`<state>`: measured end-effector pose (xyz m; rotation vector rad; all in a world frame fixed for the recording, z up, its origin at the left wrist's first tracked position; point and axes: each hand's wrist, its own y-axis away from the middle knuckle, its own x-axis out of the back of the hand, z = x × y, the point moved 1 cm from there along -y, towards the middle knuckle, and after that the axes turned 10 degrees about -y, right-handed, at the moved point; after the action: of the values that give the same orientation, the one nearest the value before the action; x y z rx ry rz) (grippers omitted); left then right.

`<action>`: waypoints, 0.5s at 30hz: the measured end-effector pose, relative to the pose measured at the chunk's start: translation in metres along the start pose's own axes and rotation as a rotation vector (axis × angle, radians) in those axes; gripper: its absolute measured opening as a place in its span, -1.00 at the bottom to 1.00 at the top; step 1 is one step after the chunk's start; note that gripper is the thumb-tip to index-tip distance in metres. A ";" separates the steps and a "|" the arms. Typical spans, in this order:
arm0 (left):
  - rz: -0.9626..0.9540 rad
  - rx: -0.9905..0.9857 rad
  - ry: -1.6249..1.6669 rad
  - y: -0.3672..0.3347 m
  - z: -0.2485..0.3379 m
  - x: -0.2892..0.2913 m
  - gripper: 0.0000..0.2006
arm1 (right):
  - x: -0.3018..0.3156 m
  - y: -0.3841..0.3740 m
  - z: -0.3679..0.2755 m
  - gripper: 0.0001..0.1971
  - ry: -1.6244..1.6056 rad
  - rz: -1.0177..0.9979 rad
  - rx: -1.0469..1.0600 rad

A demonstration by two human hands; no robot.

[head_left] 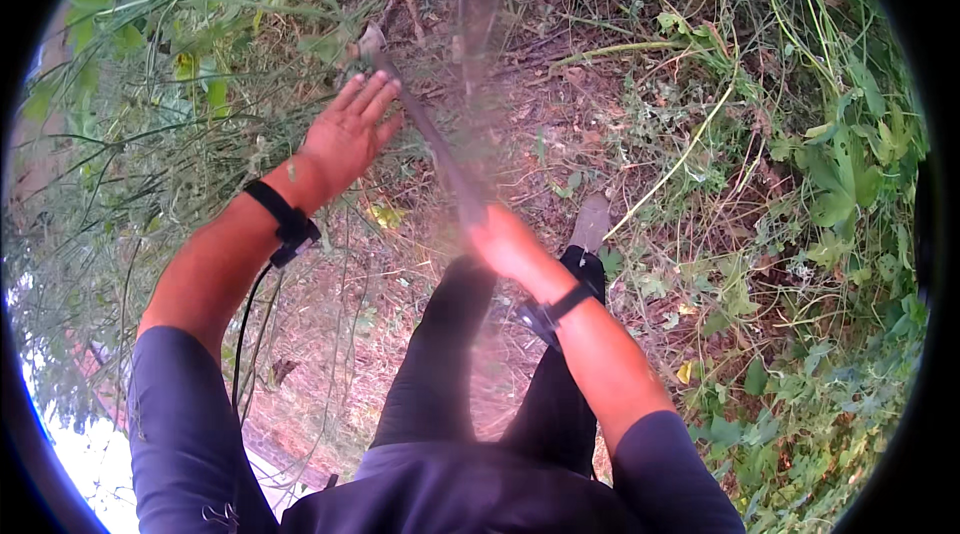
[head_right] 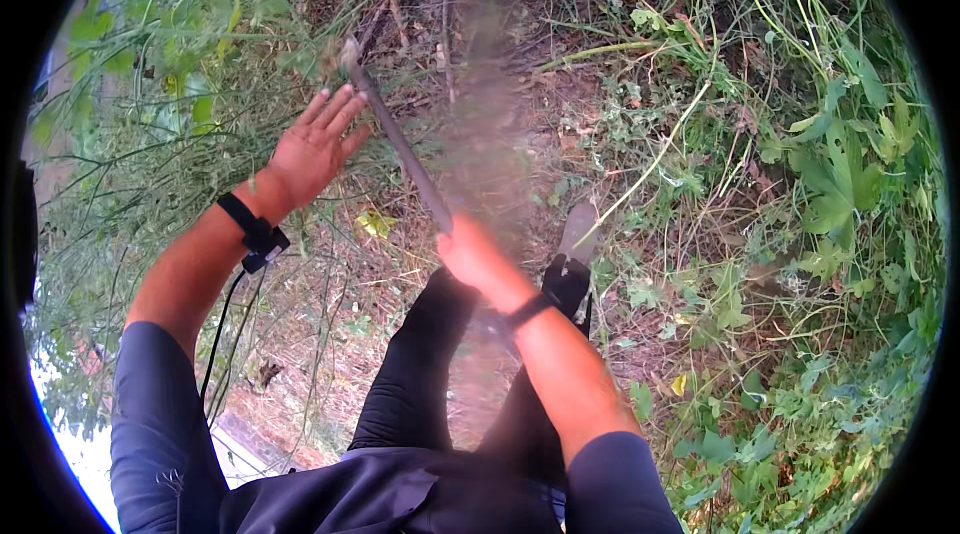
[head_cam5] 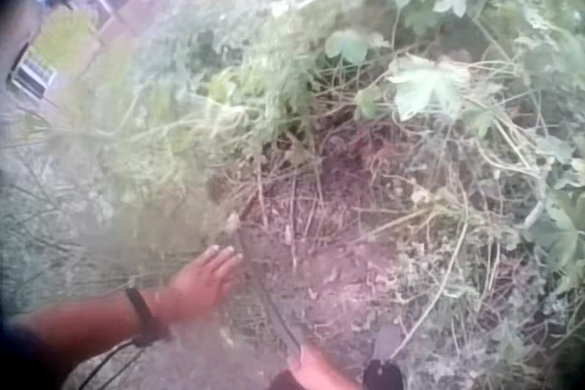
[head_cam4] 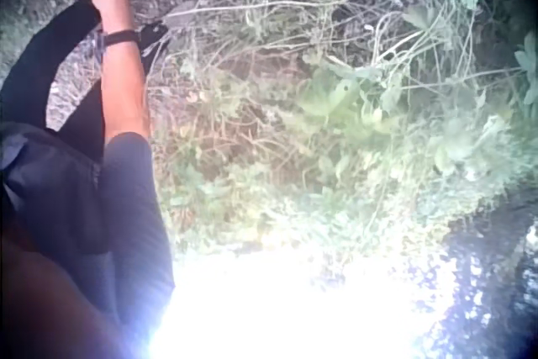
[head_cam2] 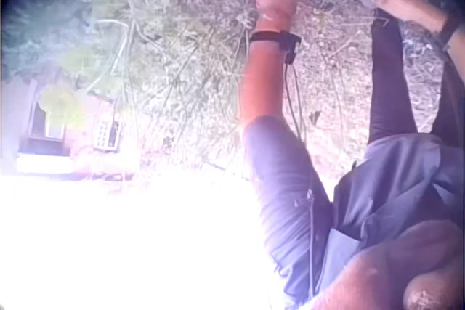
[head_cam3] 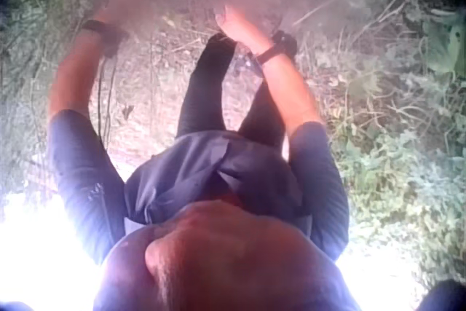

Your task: The person cuts weeds and grass using a sickle, gathering the cut vegetation by hand and moving it to the side.

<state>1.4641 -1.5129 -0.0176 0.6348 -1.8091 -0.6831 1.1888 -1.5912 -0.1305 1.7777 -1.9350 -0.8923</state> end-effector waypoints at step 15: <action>-0.373 0.347 0.441 -0.010 0.016 -0.092 -0.78 | 0.053 -0.014 -0.010 -0.84 -0.407 0.270 -0.341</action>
<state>1.4780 -1.4525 -0.0882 1.2720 -1.4130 -0.4230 1.1982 -1.6449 -0.1405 1.1755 -2.0366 -1.4651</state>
